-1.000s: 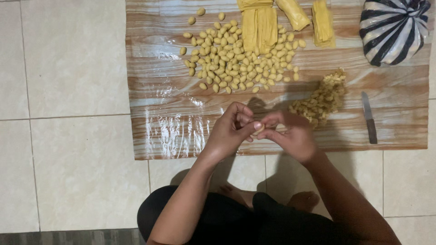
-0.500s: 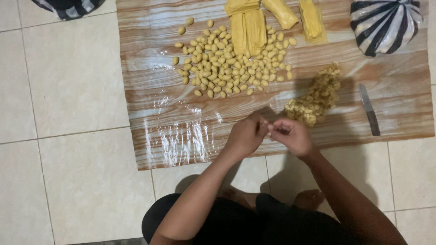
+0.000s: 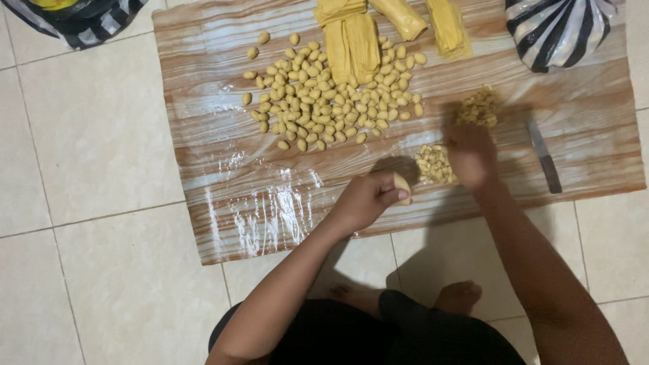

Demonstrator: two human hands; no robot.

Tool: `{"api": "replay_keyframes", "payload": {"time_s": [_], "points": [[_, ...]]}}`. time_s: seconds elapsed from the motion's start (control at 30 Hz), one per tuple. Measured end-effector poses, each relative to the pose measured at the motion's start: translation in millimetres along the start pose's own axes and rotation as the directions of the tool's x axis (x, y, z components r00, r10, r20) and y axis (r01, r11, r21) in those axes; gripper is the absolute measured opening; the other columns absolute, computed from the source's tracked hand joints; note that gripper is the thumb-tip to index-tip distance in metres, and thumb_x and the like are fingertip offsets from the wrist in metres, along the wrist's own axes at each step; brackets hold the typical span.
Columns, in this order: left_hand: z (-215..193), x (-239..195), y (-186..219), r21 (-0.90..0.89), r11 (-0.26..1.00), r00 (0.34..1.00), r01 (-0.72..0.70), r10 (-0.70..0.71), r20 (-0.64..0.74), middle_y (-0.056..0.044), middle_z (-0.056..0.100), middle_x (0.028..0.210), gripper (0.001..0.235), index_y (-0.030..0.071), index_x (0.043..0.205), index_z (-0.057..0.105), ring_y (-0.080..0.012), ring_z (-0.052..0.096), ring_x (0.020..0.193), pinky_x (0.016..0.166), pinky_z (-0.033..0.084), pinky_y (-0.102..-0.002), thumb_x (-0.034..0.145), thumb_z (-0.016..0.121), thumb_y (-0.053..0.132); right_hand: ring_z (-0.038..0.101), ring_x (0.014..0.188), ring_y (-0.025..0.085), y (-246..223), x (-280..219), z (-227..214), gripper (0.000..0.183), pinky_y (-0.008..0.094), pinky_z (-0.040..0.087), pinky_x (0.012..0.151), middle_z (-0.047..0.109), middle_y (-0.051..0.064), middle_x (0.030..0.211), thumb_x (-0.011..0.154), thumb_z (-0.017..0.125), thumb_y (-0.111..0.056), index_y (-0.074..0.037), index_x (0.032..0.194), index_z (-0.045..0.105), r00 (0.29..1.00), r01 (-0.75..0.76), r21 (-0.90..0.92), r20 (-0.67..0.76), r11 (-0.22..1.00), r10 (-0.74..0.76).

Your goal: The person sits on the floor and wraps individual peanuts in thin yellow sheets. They pick up a peanut, place it on a sheet, and fold the sheet around it to create a small bundle. The wrapped peanuts are placed in a pile on the mat.

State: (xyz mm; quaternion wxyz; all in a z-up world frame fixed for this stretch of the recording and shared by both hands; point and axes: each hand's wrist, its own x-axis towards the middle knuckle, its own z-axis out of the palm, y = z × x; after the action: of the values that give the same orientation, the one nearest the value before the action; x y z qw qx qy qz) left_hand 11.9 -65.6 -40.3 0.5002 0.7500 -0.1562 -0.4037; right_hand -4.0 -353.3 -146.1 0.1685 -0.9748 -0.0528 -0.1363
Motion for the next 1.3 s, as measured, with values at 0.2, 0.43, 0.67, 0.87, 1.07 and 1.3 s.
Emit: {"api": "replay_keyframes", "payload": {"time_s": [0.2,0.43,0.67,0.87,1.07,1.3], "points": [[-22,-40,28,-0.342,0.934,0.973,-0.103,0.023,-0.231,-0.007,0.078,0.098,0.022,0.007,0.114,0.067,-0.0092,0.070,0.089,0.081,0.055,-0.026,0.099,0.067,0.022,0.069,0.083,0.029,54,15,53,0.021,0.046,0.054,0.081,0.073,0.012,0.083,0.094,0.062,-0.016,-0.006,0.106,0.075,0.943,0.182,-0.576,0.331,0.797,0.024],[-24,-59,35,-0.315,0.936,0.952,-0.159,0.061,-0.300,-0.006,0.078,0.105,0.021,0.007,0.115,0.070,-0.0099,0.072,0.099,0.088,0.056,-0.028,0.098,0.068,0.019,0.071,0.091,0.040,75,31,45,0.028,0.054,0.056,0.078,0.074,0.018,0.096,0.091,0.064,-0.031,-0.010,0.105,0.074,0.787,-0.066,-0.289,0.573,0.955,0.228],[-27,-60,41,-0.291,0.933,0.922,-0.211,0.091,-0.376,-0.004,0.071,0.096,0.021,0.006,0.114,0.071,-0.0117,0.065,0.092,0.087,0.056,-0.030,0.098,0.071,0.019,0.072,0.097,0.035,67,33,17,0.025,0.049,0.056,0.085,0.076,0.016,0.103,0.083,0.079,-0.025,-0.009,0.101,0.077,0.727,-0.257,-0.193,0.607,0.947,0.321],[-26,-64,34,-0.077,0.992,0.937,-0.098,0.065,-0.344,-0.002,0.071,0.090,0.021,0.008,0.105,0.072,-0.0180,0.067,0.086,0.078,0.054,-0.031,0.089,0.079,0.020,0.070,0.089,0.026,14,29,-49,0.029,0.043,0.057,0.081,0.073,0.012,0.098,0.082,0.081,-0.024,-0.008,0.105,0.072,0.740,-0.632,0.291,0.503,0.718,0.448],[-11,-60,34,-0.028,0.919,0.870,-0.393,0.361,-0.336,-0.001,0.067,0.108,0.020,0.009,0.102,0.075,-0.0119,0.068,0.100,0.084,0.057,-0.026,0.087,0.082,0.020,0.072,0.092,0.018,-111,10,-67,0.008,0.034,0.062,0.083,0.073,0.013,0.101,0.094,0.073,-0.008,-0.004,0.093,0.065,0.884,-0.466,0.872,0.453,0.146,0.115],[-21,-57,34,-0.237,0.928,0.814,-0.288,0.107,-0.571,0.002,0.064,0.106,0.041,0.012,0.122,0.067,-0.0066,0.064,0.076,0.063,0.052,-0.023,0.085,0.081,0.022,0.070,0.102,0.017,-171,7,-78,0.022,0.032,0.061,0.088,0.072,0.011,0.108,0.093,0.070,0.003,-0.001,0.113,0.063,0.942,-0.332,0.936,0.322,0.119,0.101]]}}
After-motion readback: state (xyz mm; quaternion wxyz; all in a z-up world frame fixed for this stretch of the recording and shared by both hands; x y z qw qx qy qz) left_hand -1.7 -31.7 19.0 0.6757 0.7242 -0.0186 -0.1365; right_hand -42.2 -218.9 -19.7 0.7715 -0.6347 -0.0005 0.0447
